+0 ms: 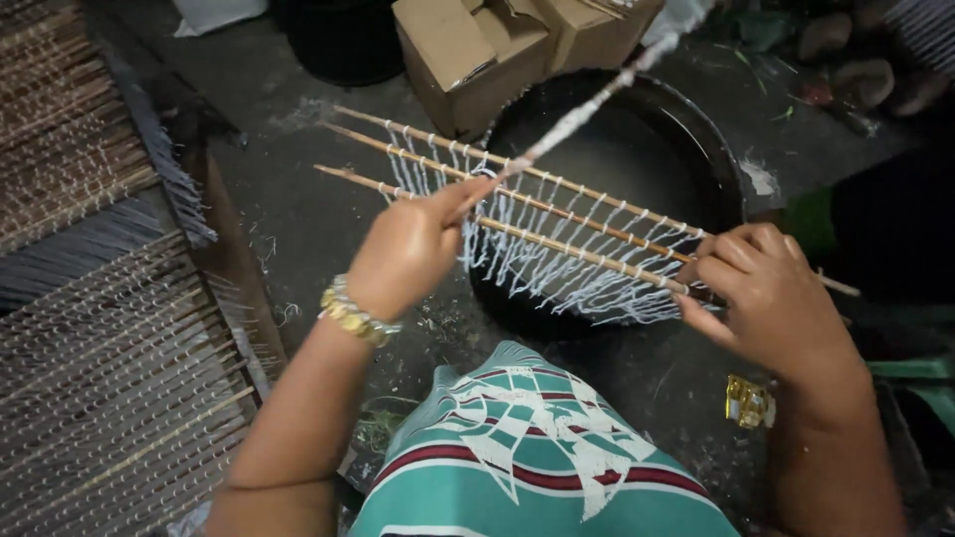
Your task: Dipping multiple candle wicks attached to wooden frames into a vat of melted wax to build up layers.
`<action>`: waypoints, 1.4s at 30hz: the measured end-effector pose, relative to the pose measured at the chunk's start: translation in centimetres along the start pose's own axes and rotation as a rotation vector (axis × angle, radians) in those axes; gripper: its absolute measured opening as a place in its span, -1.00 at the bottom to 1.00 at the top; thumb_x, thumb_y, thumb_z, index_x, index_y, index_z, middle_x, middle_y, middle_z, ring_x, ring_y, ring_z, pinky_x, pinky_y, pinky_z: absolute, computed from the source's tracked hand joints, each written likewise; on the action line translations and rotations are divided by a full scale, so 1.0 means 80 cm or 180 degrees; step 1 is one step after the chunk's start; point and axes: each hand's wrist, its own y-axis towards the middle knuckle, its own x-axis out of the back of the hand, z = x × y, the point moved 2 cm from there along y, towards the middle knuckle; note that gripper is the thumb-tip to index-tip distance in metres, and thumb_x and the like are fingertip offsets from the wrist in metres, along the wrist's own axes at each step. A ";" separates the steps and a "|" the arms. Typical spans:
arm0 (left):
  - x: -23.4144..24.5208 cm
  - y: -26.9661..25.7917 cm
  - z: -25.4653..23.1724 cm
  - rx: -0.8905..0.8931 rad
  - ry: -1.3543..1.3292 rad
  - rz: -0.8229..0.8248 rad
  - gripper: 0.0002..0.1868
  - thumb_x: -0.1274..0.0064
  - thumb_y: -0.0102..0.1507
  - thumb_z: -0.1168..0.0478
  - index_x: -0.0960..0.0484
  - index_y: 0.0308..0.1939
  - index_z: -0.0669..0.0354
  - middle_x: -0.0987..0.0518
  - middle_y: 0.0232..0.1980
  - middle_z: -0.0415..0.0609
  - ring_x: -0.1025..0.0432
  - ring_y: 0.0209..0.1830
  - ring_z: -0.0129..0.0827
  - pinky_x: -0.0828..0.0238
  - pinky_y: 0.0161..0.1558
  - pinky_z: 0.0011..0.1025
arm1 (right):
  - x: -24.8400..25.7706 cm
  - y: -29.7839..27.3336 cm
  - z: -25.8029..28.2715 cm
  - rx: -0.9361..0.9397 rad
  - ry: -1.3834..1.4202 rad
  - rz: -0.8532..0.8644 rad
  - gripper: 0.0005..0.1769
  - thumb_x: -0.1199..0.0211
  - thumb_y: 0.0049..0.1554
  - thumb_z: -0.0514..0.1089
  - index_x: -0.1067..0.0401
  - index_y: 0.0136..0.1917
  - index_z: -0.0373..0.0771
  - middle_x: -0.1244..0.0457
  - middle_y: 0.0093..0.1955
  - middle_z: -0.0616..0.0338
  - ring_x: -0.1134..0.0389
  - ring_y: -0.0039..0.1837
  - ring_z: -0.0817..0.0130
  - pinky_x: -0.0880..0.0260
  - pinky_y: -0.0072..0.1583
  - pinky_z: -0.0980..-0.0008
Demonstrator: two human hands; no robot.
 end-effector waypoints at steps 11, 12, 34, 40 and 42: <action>-0.003 0.003 0.022 -0.0159 -0.0001 -0.0226 -0.24 0.25 0.15 0.45 -0.41 0.44 -0.12 -0.64 -0.18 0.15 -0.23 -0.79 -0.34 -0.13 -0.75 -0.37 | -0.014 -0.010 -0.022 0.0089 -0.0002 0.0116 -0.74 -0.45 0.00 0.01 -0.51 -0.04 0.00 -0.32 0.04 0.30 -0.28 0.19 0.10 -0.32 0.21 0.13; 0.002 0.001 0.021 -0.0383 -0.0019 -0.0328 -0.22 0.26 0.17 0.47 -0.39 0.43 -0.27 -0.66 0.13 0.23 -0.16 -0.83 -0.44 -0.10 -0.82 -0.47 | -0.015 -0.009 -0.023 0.0065 0.0068 0.0103 -0.73 -0.46 -0.01 0.01 -0.53 -0.03 -0.01 -0.32 0.05 0.27 -0.28 0.20 0.09 -0.30 0.24 0.12; 0.017 0.039 0.042 0.0336 0.0155 -0.0206 -0.31 0.22 0.24 0.37 -0.35 0.49 -0.08 -0.60 -0.50 -0.01 -0.33 -0.71 -0.31 -0.23 -0.69 -0.34 | -0.036 -0.022 -0.042 0.0133 0.0191 0.0297 -0.76 -0.45 -0.01 0.04 -0.51 -0.08 0.00 -0.29 -0.02 0.28 -0.28 0.16 0.15 -0.27 0.24 0.15; 0.041 0.038 0.036 0.0356 0.0018 -0.0328 -0.25 0.29 0.22 0.41 -0.39 0.48 -0.25 -0.64 -0.48 -0.02 -0.18 -0.79 -0.42 -0.06 -0.75 -0.43 | -0.036 -0.023 -0.048 0.0122 0.0155 0.0296 -0.74 -0.42 0.00 0.04 -0.53 -0.03 0.03 -0.29 0.00 0.32 -0.29 0.17 0.19 -0.27 0.27 0.15; 0.041 0.040 0.031 0.0404 0.0355 -0.0084 -0.11 0.34 0.18 0.44 -0.24 0.56 -0.45 -0.51 -0.58 0.05 -0.06 -0.82 -0.34 0.05 -0.76 -0.38 | -0.036 -0.023 -0.050 0.0148 0.0160 0.0282 -0.76 -0.44 0.00 0.03 -0.53 -0.04 0.05 -0.28 -0.04 0.33 -0.29 0.16 0.18 -0.28 0.27 0.16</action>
